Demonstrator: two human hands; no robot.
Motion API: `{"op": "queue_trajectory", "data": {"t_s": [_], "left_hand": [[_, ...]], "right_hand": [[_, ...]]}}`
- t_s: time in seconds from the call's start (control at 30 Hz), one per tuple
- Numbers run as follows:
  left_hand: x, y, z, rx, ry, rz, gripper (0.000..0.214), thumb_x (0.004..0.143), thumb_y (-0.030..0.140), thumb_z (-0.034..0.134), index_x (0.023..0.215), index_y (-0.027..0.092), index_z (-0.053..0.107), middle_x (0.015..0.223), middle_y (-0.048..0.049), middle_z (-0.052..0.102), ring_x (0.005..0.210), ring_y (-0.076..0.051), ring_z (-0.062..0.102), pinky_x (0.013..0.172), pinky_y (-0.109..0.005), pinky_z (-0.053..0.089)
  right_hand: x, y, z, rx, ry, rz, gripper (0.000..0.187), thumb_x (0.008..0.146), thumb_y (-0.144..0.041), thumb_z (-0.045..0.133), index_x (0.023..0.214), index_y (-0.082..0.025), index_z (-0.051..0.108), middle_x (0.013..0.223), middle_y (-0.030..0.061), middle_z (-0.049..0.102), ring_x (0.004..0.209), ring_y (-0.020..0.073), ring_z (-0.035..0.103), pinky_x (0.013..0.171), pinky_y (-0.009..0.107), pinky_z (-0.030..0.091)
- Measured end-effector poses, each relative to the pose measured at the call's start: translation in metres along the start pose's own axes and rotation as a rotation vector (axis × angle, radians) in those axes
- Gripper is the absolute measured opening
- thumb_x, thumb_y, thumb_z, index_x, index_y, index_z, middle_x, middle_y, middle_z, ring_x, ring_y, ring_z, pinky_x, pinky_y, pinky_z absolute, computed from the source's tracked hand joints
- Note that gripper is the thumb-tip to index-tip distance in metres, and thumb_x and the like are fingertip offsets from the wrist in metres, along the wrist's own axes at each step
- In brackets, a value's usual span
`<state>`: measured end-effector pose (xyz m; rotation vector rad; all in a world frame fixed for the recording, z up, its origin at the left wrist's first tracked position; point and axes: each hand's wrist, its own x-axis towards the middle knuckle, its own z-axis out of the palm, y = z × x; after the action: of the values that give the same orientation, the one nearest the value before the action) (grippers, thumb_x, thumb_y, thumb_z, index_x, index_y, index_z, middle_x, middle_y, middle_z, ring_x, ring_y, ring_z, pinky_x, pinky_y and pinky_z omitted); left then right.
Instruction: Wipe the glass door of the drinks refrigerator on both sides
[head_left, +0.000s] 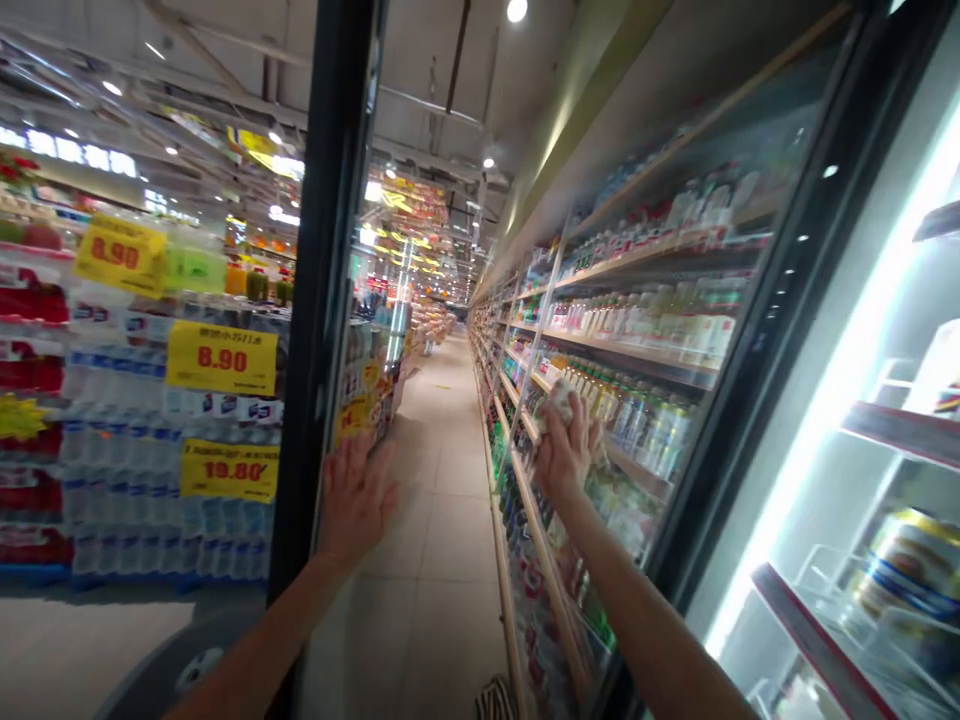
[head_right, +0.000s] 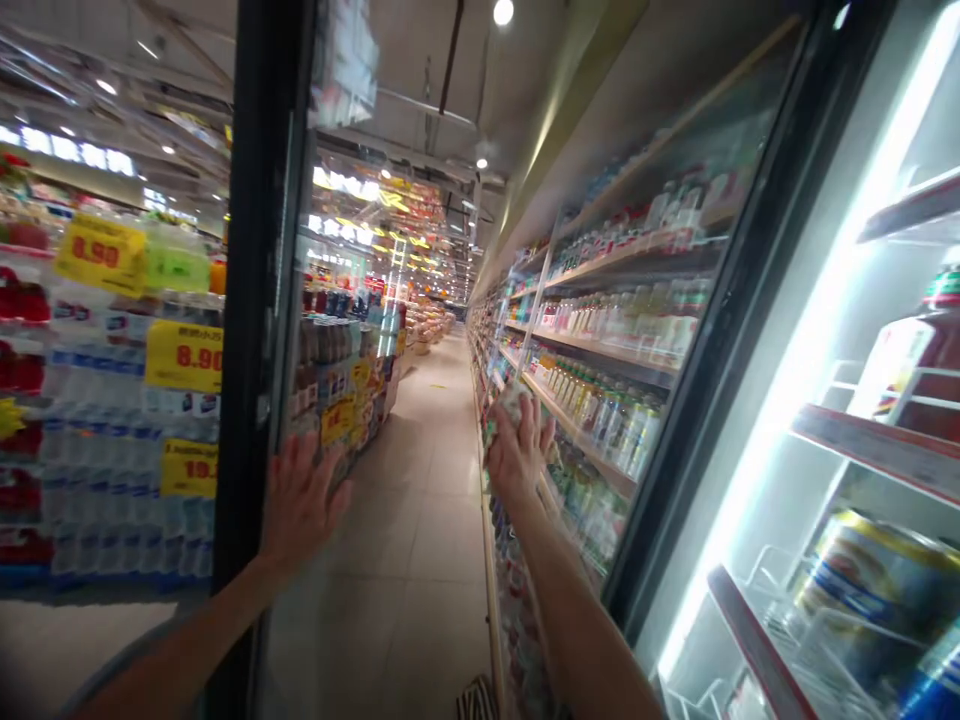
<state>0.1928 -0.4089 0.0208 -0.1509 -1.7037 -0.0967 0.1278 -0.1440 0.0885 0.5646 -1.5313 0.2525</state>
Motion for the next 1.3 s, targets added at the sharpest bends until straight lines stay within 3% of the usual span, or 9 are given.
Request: {"op": "queue_trajectory", "data": {"t_s": [0.07,0.2,0.4,0.6,0.7,0.8,1.03,1.2,1.3], "left_hand": [[0.0,-0.001,0.001,0.0,0.005,0.003,0.075,0.084,0.022,0.054,0.145,0.028,0.012,0.154,-0.0064,0.006,0.141,-0.028,0.008,0.112,-0.054,0.016],[0.0,-0.002,0.002,-0.01,0.014,-0.005,0.074,0.083,0.023,0.054,0.145,0.029,0.014,0.154,-0.0065,0.009,0.14,-0.029,0.011,0.111,-0.055,0.018],[0.001,0.0,0.002,0.009,0.021,-0.008,0.073,0.084,0.024,0.054,0.145,0.028,0.013,0.153,-0.009,0.012,0.14,-0.032,0.013,0.109,-0.058,0.021],[0.001,0.001,-0.001,0.015,0.016,0.004,0.074,0.084,0.024,0.053,0.145,0.029,0.012,0.154,-0.0056,0.007,0.14,-0.031,0.011,0.111,-0.056,0.018],[0.0,0.002,-0.002,0.015,-0.003,-0.017,0.075,0.084,0.024,0.054,0.145,0.031,0.01,0.154,-0.0028,0.005,0.139,-0.033,0.013,0.111,-0.057,0.019],[0.0,0.004,-0.003,0.028,-0.004,-0.024,0.076,0.084,0.025,0.053,0.145,0.031,0.009,0.154,-0.0016,0.004,0.139,-0.034,0.015,0.11,-0.057,0.021],[0.001,0.004,-0.005,0.041,0.043,0.013,0.074,0.084,0.023,0.054,0.145,0.027,0.012,0.154,-0.005,0.008,0.14,-0.03,0.012,0.112,-0.055,0.017],[0.003,0.004,-0.005,0.041,0.034,0.018,0.073,0.085,0.023,0.052,0.145,0.027,0.012,0.154,-0.0054,0.007,0.14,-0.032,0.013,0.111,-0.055,0.019],[0.003,0.003,-0.003,0.083,0.033,0.018,0.073,0.085,0.022,0.052,0.145,0.025,0.012,0.154,-0.0082,0.01,0.139,-0.033,0.016,0.11,-0.055,0.021]], "right_hand": [[0.005,-0.004,0.002,-0.019,0.006,0.011,0.045,0.083,-0.017,0.042,0.127,-0.021,0.052,0.145,0.0128,0.034,0.137,0.0285,0.024,0.109,0.052,0.02],[-0.016,0.001,-0.001,0.034,-0.09,-0.242,0.043,0.081,-0.019,0.046,0.122,-0.03,0.054,0.139,0.0053,0.044,0.133,0.0232,0.034,0.11,0.049,0.02],[-0.003,0.049,-0.014,-0.141,0.285,0.469,0.049,0.088,-0.019,0.034,0.136,-0.016,0.039,0.142,0.019,0.036,0.133,0.0292,0.032,0.104,0.057,0.028],[-0.006,0.027,-0.006,-0.07,-0.01,0.005,0.042,0.086,-0.02,0.04,0.127,-0.025,0.05,0.14,0.0122,0.039,0.131,0.0287,0.035,0.105,0.056,0.028],[-0.003,0.058,-0.018,-0.148,0.177,0.251,0.044,0.088,-0.02,0.034,0.131,-0.019,0.046,0.138,0.0174,0.04,0.129,0.0312,0.038,0.104,0.055,0.03],[0.002,0.084,-0.028,-0.19,0.33,0.422,0.052,0.089,-0.017,0.026,0.14,-0.01,0.03,0.142,0.0246,0.031,0.135,0.0325,0.028,0.103,0.053,0.03],[-0.01,0.059,-0.017,-0.08,0.061,0.21,0.043,0.086,-0.022,0.038,0.127,-0.022,0.049,0.141,0.0137,0.038,0.131,0.0287,0.036,0.104,0.055,0.029],[0.008,0.098,-0.033,-0.111,0.282,0.515,0.05,0.087,-0.016,0.023,0.133,-0.013,0.042,0.141,0.019,0.037,0.133,0.0268,0.032,0.105,0.05,0.029],[0.011,0.093,-0.031,-0.087,0.228,0.461,0.046,0.087,-0.022,0.029,0.13,-0.015,0.046,0.141,0.0161,0.037,0.133,0.0264,0.033,0.105,0.051,0.03]]}}
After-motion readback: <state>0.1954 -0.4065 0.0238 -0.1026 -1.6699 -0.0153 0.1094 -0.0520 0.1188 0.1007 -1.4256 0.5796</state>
